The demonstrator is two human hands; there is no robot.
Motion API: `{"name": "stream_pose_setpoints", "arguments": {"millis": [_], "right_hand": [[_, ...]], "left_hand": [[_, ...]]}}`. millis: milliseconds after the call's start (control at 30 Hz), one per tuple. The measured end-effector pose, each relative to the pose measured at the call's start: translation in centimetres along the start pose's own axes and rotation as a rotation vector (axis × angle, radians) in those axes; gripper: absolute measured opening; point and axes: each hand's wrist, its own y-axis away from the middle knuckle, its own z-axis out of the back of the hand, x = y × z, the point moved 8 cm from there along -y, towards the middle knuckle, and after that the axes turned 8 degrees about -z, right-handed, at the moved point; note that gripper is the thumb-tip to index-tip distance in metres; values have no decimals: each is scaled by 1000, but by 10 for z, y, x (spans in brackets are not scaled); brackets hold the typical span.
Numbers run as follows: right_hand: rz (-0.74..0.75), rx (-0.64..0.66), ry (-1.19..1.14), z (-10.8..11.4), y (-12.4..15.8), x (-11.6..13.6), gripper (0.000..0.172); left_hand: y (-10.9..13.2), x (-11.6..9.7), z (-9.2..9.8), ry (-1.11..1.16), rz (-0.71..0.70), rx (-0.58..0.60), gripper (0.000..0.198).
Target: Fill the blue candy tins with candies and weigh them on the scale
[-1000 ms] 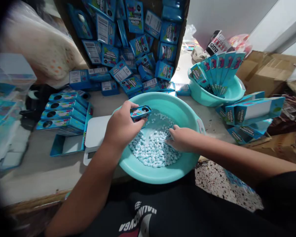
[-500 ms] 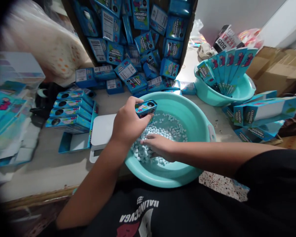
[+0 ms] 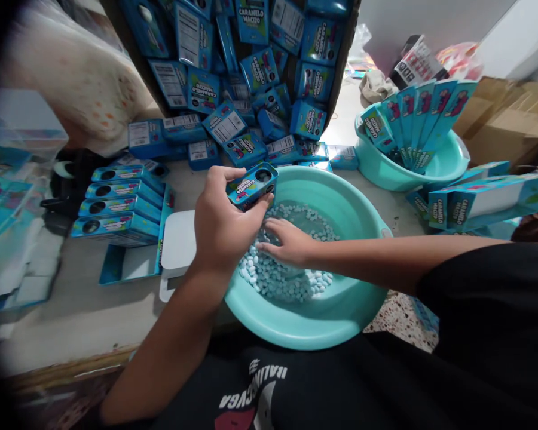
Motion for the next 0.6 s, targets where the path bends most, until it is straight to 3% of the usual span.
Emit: {"name": "stream_pose_setpoints", "arguments": {"millis": [100,233,333,533,600], "right_hand": [[8,212,-76,-19,21,20,46],[-206,426,-164,-27,46,28,49],[-362,526,-226,-28,61,22,41],[-791,521,-476,-33,82,-10,38],[-849,400,-423,-27,81,-16,41]], "left_hand": [[-2,0,-2,-11,-5,21,42],[-5,3,-4,-27,11,40,41],[-5,4,-5,-37,21,56,42],[-4,2,-3,-54,31,49,41],[-4,1,-3,-60,34,45,41]]}}
